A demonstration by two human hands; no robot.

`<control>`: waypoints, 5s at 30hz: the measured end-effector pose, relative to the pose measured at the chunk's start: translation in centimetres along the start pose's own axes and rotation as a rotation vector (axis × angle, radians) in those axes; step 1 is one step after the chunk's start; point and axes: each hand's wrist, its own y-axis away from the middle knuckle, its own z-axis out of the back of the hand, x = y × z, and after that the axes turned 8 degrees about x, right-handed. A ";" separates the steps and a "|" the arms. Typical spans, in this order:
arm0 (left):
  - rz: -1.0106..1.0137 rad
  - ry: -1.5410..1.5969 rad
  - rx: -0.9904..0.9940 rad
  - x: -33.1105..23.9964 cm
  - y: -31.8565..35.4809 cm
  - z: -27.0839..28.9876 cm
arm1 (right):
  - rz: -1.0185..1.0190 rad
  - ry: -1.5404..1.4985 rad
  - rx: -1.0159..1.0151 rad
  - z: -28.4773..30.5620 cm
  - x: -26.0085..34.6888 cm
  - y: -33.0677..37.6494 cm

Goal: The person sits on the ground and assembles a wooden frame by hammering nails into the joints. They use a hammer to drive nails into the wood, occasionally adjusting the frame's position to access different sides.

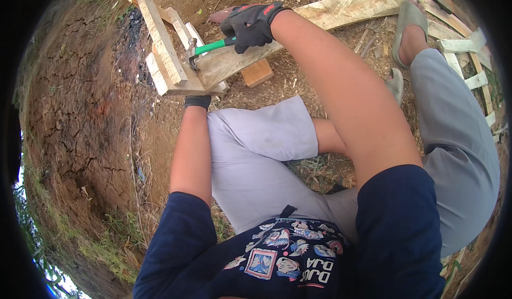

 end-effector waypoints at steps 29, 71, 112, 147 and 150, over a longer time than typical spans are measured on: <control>0.145 -0.055 -0.057 -0.3 2.6 -5.8 | -0.253 -0.655 -0.723 -12.0 9.3 5.5; 0.113 -0.148 -0.098 -0.4 1.9 -9.2 | -0.226 -0.516 -0.807 -14.9 12.7 6.0; 0.098 -0.234 -0.240 -0.2 1.5 -9.1 | -0.344 -0.611 -0.690 -11.2 12.0 6.1; 0.008 -0.498 -0.251 -0.5 0.4 -3.5 | -0.249 -0.495 -0.641 -16.6 11.7 4.1; 0.110 -0.252 -0.211 0.5 -0.6 -6.7 | -0.250 -0.549 -0.476 -16.0 9.7 4.5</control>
